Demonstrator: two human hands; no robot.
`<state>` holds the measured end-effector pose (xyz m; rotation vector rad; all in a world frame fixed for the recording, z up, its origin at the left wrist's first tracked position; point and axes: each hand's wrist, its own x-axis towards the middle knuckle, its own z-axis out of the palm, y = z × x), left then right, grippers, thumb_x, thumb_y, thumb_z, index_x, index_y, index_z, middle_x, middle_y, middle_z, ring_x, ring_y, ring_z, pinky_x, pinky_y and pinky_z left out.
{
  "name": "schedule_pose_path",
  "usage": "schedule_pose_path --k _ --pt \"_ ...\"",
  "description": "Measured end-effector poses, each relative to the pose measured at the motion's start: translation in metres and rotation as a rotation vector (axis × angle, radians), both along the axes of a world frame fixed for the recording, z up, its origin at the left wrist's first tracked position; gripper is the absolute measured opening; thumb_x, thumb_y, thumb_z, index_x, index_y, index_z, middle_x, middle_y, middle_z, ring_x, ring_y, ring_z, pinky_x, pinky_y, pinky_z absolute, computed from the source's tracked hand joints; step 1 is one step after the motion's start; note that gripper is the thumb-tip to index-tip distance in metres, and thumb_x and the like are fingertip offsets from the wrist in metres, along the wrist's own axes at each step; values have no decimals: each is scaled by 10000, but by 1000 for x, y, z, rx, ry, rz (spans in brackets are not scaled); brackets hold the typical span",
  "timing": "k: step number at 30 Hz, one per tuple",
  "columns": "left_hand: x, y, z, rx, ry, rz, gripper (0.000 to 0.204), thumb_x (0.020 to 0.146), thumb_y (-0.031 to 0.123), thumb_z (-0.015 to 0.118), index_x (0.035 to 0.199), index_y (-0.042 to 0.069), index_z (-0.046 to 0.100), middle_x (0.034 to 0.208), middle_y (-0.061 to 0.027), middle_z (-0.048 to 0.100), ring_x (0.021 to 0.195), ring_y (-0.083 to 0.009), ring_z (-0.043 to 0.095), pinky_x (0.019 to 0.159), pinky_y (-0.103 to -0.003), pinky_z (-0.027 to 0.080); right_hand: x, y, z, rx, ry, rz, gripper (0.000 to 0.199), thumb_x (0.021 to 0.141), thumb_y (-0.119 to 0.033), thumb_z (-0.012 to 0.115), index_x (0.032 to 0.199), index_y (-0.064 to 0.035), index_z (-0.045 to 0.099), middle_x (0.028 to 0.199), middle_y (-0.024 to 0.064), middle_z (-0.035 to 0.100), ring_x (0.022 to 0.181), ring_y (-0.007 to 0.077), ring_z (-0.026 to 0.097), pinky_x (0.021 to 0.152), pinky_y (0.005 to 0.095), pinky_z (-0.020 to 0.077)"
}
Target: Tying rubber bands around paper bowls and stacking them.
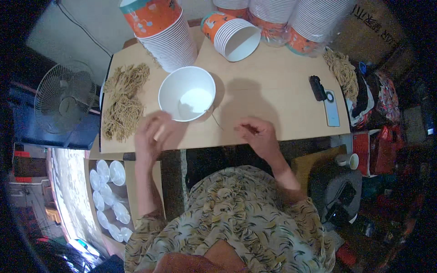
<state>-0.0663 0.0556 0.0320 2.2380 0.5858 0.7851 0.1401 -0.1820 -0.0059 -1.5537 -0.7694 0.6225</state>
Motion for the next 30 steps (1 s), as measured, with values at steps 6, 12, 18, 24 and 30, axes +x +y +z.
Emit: schedule_pose_path --k 6,12,18,24,30 --pt "17 16 10 538 133 -77 218 762 135 801 975 124 754 909 2 688 769 -223 666 659 -345 570 13 15 73 290 -545 -179 86 893 -48 725 977 -32 723 919 28 666 713 59 563 640 226 474" --pt "35 -7 25 407 34 -195 319 745 204 834 1046 128 757 1082 -40 717 878 -231 682 741 -354 592 1 43 123 369 -401 -113 69 937 -5 663 994 30 679 852 76 684 642 74 552 549 205 440" --pt "13 63 23 534 306 -41 321 722 153 831 1034 149 759 1182 -12 702 955 -250 635 775 -365 578 11 64 137 486 -21 -51 124 981 -85 632 1036 23 662 742 36 631 588 64 558 500 206 436" --pt "14 38 -1 239 220 -156 267 774 105 814 1032 88 746 1093 -81 712 914 -301 704 784 -356 588 6 82 135 379 -265 40 111 942 -59 681 1018 21 692 743 -24 613 610 27 517 527 187 402" --pt "12 2 -19 122 55 -65 211 772 138 831 959 73 759 918 -63 684 766 -243 688 639 -325 562 8 95 125 125 -381 130 62 908 -32 699 942 18 712 746 -59 609 635 6 489 550 178 390"
